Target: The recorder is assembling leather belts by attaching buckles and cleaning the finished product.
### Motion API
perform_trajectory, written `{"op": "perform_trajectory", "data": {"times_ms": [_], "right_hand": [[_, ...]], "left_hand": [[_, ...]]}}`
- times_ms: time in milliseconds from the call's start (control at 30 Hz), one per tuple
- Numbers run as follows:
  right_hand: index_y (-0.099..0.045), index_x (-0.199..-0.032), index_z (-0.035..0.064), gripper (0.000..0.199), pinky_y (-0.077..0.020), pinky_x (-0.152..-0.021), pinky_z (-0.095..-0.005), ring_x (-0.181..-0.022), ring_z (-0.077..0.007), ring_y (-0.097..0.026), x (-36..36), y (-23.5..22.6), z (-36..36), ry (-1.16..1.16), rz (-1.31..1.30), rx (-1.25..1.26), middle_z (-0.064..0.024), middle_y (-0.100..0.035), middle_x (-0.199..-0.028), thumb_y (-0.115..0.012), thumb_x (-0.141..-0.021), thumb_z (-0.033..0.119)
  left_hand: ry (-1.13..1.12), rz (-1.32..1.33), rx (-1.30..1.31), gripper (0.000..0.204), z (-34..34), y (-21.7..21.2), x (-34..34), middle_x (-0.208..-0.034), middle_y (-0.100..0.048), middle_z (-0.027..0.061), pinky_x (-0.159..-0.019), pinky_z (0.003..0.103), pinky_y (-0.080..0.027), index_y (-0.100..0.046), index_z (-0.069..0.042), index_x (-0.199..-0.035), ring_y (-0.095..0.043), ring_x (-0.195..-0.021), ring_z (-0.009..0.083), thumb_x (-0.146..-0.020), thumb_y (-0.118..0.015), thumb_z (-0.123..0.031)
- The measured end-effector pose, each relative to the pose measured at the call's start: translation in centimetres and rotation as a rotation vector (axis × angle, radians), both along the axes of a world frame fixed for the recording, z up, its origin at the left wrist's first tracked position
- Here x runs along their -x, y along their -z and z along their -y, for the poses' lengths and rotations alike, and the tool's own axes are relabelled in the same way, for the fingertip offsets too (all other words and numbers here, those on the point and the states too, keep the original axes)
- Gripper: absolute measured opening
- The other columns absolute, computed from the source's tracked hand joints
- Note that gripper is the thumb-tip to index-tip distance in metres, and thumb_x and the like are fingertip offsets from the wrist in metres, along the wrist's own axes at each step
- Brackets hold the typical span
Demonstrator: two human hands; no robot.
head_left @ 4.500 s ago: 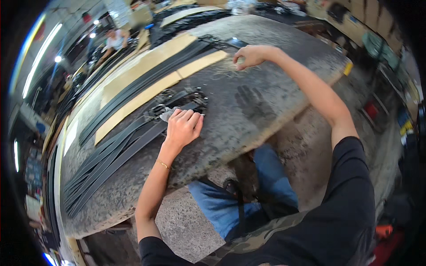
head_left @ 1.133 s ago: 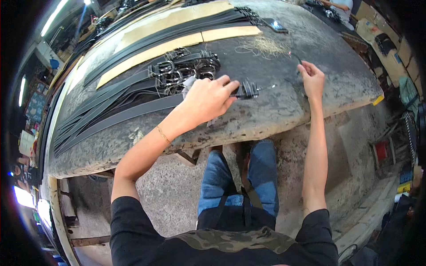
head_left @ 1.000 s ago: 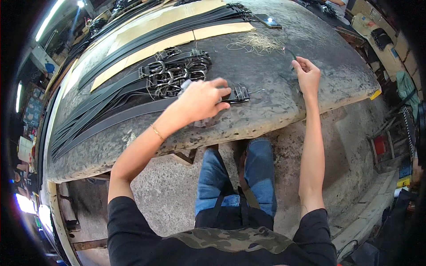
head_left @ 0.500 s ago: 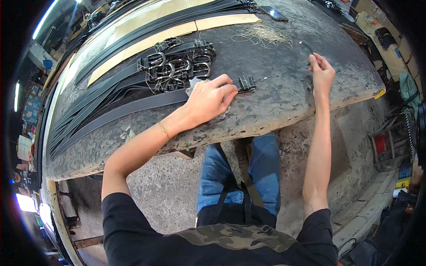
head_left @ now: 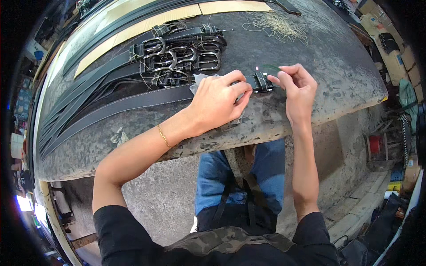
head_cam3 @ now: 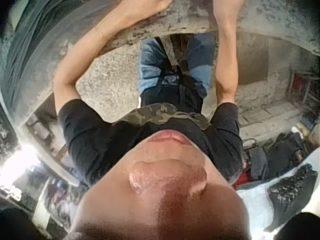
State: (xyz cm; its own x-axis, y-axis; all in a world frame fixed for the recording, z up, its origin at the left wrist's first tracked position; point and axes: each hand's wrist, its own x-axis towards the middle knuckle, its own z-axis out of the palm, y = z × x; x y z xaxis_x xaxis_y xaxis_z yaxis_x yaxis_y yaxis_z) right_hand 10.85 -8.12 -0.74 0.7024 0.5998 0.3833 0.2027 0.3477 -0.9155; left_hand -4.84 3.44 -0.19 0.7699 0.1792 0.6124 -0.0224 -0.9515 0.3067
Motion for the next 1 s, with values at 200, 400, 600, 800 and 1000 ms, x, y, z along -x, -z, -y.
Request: {"op": "perform_trajectory", "data": {"times_ms": [200,400,600,800,1000], "right_hand": [[-0.056,-0.073,-0.0031,0.008,-0.0507,-0.065,-0.0227,-0.068,-0.0070,-0.057,0.2,0.0,0.1,-0.001,-0.027,-0.040,-0.0007,-0.055,-0.071,-0.056,-0.080,-0.006],[-0.055,-0.066,0.0007,0.009,-0.0288,-0.051,-0.0198,-0.057,-0.0008,-0.039,0.9,-0.7,0.2,0.106,0.158,0.166,0.0063,-0.046,-0.059,-0.061,-0.073,-0.002],[-0.054,-0.067,-0.0002,0.008,-0.0292,-0.051,-0.0205,-0.057,-0.0015,-0.038,0.9,-0.3,0.3,0.127,0.201,0.197,0.0054,-0.044,-0.059,-0.061,-0.072,-0.001],[-0.053,-0.067,-0.0010,0.009,-0.0301,-0.050,-0.0208,-0.057,-0.0019,-0.039,1.1,-0.5,0.3,0.136,0.239,0.209,0.0047,-0.043,-0.058,-0.061,-0.070,-0.002],[-0.052,-0.067,-0.0015,0.010,-0.0312,-0.051,-0.0212,-0.057,-0.0030,-0.040,1.2,-0.6,0.3,0.107,0.200,0.210,0.0029,-0.045,-0.059,-0.062,-0.069,-0.001]], "left_hand": [[0.017,0.024,0.016,0.007,-0.1,0.0,0.1,-0.081,-0.064,0.0054,-0.051,0.031,-0.051,-0.068,-0.004,-0.079,-0.064,-0.059,0.0226,-0.073,-0.071,-0.005],[0.002,0.016,0.015,0.006,0.0,-0.1,0.2,-0.078,-0.065,0.0068,-0.051,0.029,-0.051,-0.068,-0.004,-0.078,-0.064,-0.059,0.0221,-0.073,-0.071,-0.004],[-0.006,-0.008,0.038,0.005,0.1,-0.1,-0.1,-0.078,-0.067,0.0085,-0.051,0.029,-0.051,-0.068,-0.003,-0.078,-0.065,-0.058,0.0229,-0.073,-0.070,-0.003],[-0.012,-0.012,0.026,0.005,0.1,-0.4,-0.1,-0.078,-0.067,0.0086,-0.051,0.029,-0.051,-0.069,-0.003,-0.079,-0.065,-0.058,0.0227,-0.074,-0.069,-0.003],[-0.016,-0.016,0.058,0.005,0.2,-0.4,-0.1,-0.077,-0.067,0.0091,-0.051,0.029,-0.051,-0.068,-0.003,-0.078,-0.065,-0.059,0.0228,-0.073,-0.069,-0.003]]}}
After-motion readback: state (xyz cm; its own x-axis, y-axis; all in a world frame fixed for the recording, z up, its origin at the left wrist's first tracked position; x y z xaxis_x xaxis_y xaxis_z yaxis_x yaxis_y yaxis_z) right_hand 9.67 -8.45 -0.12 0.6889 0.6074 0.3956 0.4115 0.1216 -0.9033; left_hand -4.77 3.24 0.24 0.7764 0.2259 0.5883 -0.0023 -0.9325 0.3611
